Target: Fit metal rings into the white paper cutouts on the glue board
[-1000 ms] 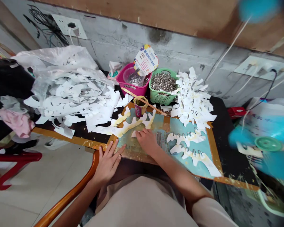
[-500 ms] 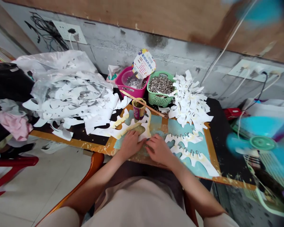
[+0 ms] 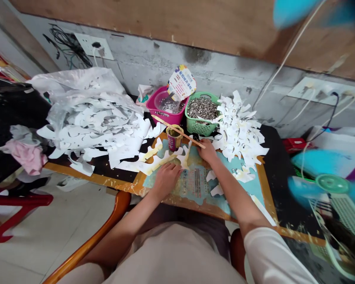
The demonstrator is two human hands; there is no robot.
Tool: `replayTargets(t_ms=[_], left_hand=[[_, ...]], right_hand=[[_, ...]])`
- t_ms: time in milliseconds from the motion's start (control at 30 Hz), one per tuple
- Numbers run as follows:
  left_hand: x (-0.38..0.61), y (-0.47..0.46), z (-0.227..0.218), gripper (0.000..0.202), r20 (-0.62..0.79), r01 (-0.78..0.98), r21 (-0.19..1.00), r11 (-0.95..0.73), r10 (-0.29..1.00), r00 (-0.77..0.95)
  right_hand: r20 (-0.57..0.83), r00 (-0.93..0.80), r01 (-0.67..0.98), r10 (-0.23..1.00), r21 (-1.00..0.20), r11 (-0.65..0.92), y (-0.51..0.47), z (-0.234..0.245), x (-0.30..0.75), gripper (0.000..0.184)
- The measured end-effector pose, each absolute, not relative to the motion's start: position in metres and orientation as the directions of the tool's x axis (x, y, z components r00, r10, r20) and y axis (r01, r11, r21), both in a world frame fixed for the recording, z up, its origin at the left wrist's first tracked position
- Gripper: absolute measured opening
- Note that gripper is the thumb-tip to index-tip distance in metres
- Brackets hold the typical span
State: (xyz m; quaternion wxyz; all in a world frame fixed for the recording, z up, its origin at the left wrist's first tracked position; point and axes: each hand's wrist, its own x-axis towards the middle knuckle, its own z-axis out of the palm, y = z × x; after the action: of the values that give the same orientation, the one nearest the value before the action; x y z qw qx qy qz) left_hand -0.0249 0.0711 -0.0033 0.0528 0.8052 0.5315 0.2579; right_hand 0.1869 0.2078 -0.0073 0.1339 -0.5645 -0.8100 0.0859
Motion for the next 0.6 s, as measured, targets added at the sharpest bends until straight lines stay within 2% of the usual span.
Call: replayTargets(t_ms=[133, 233, 267, 333, 367, 400, 467, 533, 600], left_hand=[[-0.015, 0.051, 0.003, 0.028, 0.472, 0.761, 0.392, -0.518, 0.823, 0.316], [-0.002, 0.016, 0.01, 0.023, 0.453, 0.705, 0.395, -0.589, 0.792, 0.409], [0.002, 0.004, 0.012, 0.028, 0.421, 0.667, 0.418, -0.616, 0.782, 0.459], [0.007, -0.014, 0.015, 0.049, 0.328, 0.518, 0.537, -0.666, 0.73, 0.599], [0.007, -0.019, 0.016, 0.061, 0.286, 0.441, 0.612, -0.656, 0.704, 0.65], [0.005, -0.022, 0.017, 0.065, 0.262, 0.391, 0.675, -0.626, 0.698, 0.666], [-0.003, -0.019, 0.015, 0.047, 0.272, 0.437, 0.718, -0.542, 0.796, 0.541], [-0.015, -0.008, 0.011, 0.026, 0.33, 0.631, 0.666, -0.398, 0.916, 0.229], [-0.026, 0.008, 0.007, 0.027, 0.319, 0.766, 0.613, -0.196, 0.948, -0.013]], right_hand=[[0.142, -0.262, 0.899, 0.954, -0.323, 0.295, 0.204, -0.005, 0.189, 0.027], [0.158, -0.168, 0.908, 0.973, -0.359, 0.215, 0.187, 0.0, 0.206, 0.032], [0.162, -0.143, 0.906, 0.976, -0.377, 0.195, 0.179, 0.002, 0.213, 0.034], [0.165, -0.097, 0.879, 0.982, -0.449, 0.162, 0.161, 0.005, 0.228, 0.036], [0.158, -0.061, 0.835, 0.986, -0.534, 0.137, 0.152, 0.006, 0.234, 0.035], [0.139, -0.024, 0.774, 0.99, -0.625, 0.106, 0.141, 0.007, 0.24, 0.033], [0.082, 0.02, 0.603, 0.996, -0.796, 0.054, 0.12, 0.01, 0.248, 0.029], [0.04, 0.014, 0.44, 0.999, -0.898, 0.03, 0.098, 0.013, 0.25, 0.028], [0.0, -0.03, 0.332, 1.0, -0.943, 0.01, 0.08, 0.017, 0.246, 0.028]])
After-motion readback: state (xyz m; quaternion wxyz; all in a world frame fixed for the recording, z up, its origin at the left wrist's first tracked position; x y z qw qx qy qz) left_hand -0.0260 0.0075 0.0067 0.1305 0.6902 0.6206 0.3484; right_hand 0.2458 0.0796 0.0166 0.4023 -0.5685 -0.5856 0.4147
